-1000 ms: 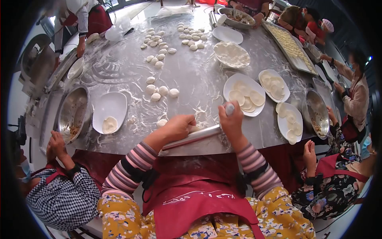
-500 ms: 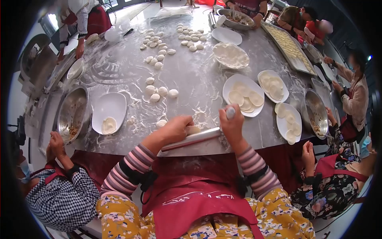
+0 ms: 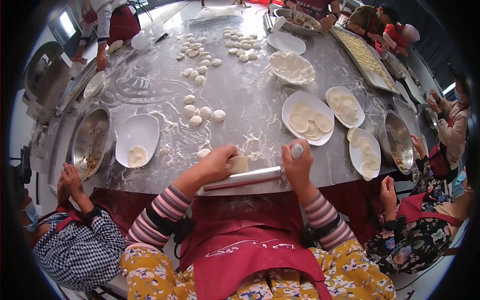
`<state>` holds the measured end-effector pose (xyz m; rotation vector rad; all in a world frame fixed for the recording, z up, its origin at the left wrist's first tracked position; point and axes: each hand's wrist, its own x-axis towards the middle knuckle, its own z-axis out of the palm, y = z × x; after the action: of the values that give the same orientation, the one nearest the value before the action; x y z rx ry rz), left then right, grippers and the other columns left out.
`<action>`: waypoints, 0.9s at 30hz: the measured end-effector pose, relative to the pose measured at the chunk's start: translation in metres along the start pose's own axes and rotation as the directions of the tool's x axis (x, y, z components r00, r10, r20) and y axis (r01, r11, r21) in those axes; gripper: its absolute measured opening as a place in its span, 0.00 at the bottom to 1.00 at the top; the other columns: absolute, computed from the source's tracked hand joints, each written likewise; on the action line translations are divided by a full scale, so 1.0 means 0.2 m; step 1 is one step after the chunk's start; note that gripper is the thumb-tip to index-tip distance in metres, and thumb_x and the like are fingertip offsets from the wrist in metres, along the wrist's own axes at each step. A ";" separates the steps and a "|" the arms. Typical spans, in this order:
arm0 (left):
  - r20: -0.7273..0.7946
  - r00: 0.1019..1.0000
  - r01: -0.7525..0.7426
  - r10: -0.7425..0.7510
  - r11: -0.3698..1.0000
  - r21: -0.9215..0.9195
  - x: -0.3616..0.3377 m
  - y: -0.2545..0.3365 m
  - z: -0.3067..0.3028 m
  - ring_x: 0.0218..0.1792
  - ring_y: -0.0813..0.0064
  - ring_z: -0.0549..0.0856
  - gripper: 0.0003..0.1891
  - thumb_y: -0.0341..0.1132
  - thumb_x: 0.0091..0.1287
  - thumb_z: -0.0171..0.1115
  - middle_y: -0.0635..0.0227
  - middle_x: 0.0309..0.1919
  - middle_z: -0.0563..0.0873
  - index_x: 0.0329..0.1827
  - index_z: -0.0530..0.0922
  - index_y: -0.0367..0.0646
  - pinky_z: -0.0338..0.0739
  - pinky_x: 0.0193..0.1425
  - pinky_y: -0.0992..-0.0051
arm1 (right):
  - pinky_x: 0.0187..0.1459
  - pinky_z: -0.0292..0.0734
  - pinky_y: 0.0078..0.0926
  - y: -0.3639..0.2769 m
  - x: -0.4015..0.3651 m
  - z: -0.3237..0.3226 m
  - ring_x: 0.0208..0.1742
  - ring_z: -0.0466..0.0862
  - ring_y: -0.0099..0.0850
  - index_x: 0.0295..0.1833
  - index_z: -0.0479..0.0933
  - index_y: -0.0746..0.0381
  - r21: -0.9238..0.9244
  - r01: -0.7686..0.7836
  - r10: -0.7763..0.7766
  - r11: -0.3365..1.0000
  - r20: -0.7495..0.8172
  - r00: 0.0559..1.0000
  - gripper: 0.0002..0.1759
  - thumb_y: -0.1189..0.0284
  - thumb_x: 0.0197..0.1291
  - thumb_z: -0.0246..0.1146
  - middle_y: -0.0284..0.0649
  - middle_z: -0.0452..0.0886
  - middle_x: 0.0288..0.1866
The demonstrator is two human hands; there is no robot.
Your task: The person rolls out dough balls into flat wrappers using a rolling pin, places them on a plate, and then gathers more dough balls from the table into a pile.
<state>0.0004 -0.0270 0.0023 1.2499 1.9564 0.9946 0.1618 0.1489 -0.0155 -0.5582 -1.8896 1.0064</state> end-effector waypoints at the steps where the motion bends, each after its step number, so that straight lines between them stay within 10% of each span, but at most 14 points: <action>1: 0.002 0.999 0.034 -0.034 0.998 0.052 0.01 0.01 0.00 0.32 0.70 0.80 0.07 0.29 0.63 0.55 0.56 0.29 0.82 0.39 0.75 0.34 0.74 0.39 0.70 | 0.25 0.71 0.31 0.02 0.08 0.06 0.21 0.76 0.37 0.33 0.68 0.62 0.007 0.000 0.000 1.000 -0.004 1.000 0.12 0.78 0.51 0.68 0.42 0.73 0.21; 3: 0.008 0.998 0.061 -0.062 0.991 0.118 0.04 0.01 0.01 0.33 0.70 0.80 0.07 0.29 0.63 0.55 0.56 0.29 0.82 0.39 0.75 0.34 0.74 0.39 0.70 | 0.26 0.71 0.32 0.03 0.20 0.16 0.22 0.77 0.38 0.34 0.68 0.62 -0.010 0.175 -0.175 0.985 0.016 0.984 0.12 0.77 0.51 0.67 0.43 0.73 0.21; 9: 0.150 0.984 0.063 -0.094 0.978 0.200 0.08 0.00 -0.01 0.31 0.72 0.79 0.06 0.30 0.63 0.56 0.59 0.28 0.81 0.38 0.75 0.35 0.74 0.37 0.71 | 0.26 0.72 0.32 0.01 0.06 0.02 0.22 0.77 0.38 0.33 0.69 0.62 -0.009 0.076 -0.076 0.997 0.022 0.997 0.12 0.78 0.51 0.67 0.42 0.74 0.22; 12: -0.026 0.996 0.081 -0.081 0.997 0.003 0.01 -0.03 -0.01 0.30 0.76 0.77 0.04 0.27 0.63 0.54 0.64 0.26 0.78 0.37 0.74 0.36 0.72 0.34 0.72 | 0.25 0.72 0.31 0.01 -0.13 -0.10 0.22 0.77 0.38 0.33 0.69 0.62 0.075 -0.049 0.047 0.996 0.032 0.998 0.12 0.78 0.51 0.67 0.41 0.74 0.22; 19: -0.008 1.000 0.020 -0.019 0.989 0.147 0.02 0.01 0.00 0.30 0.75 0.77 0.06 0.29 0.64 0.55 0.62 0.26 0.80 0.36 0.76 0.34 0.73 0.35 0.71 | 0.25 0.72 0.32 0.04 0.15 0.11 0.22 0.78 0.41 0.34 0.69 0.62 0.030 0.095 -0.096 0.995 0.028 0.995 0.12 0.77 0.51 0.68 0.44 0.76 0.23; 21: 0.049 0.985 0.157 -0.168 0.972 0.177 0.04 0.05 -0.02 0.35 0.53 0.83 0.08 0.33 0.62 0.57 0.48 0.31 0.83 0.36 0.78 0.35 0.75 0.39 0.64 | 0.24 0.72 0.33 0.04 0.16 0.14 0.22 0.78 0.43 0.35 0.68 0.62 0.018 0.137 -0.137 0.990 -0.004 0.991 0.13 0.76 0.52 0.68 0.45 0.76 0.23; 27: 0.079 0.995 0.051 -0.055 0.997 0.050 0.09 0.08 0.02 0.30 0.75 0.79 0.08 0.33 0.63 0.59 0.61 0.26 0.80 0.36 0.77 0.36 0.74 0.35 0.72 | 0.23 0.70 0.31 -0.05 -0.04 -0.07 0.21 0.77 0.40 0.35 0.68 0.62 0.043 0.164 -0.164 0.985 -0.004 0.986 0.13 0.77 0.51 0.68 0.42 0.74 0.22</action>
<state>0.0051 -0.0036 0.0122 1.2381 1.9511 0.8632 0.1788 0.1446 -0.0078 -0.3705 -1.8751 0.9370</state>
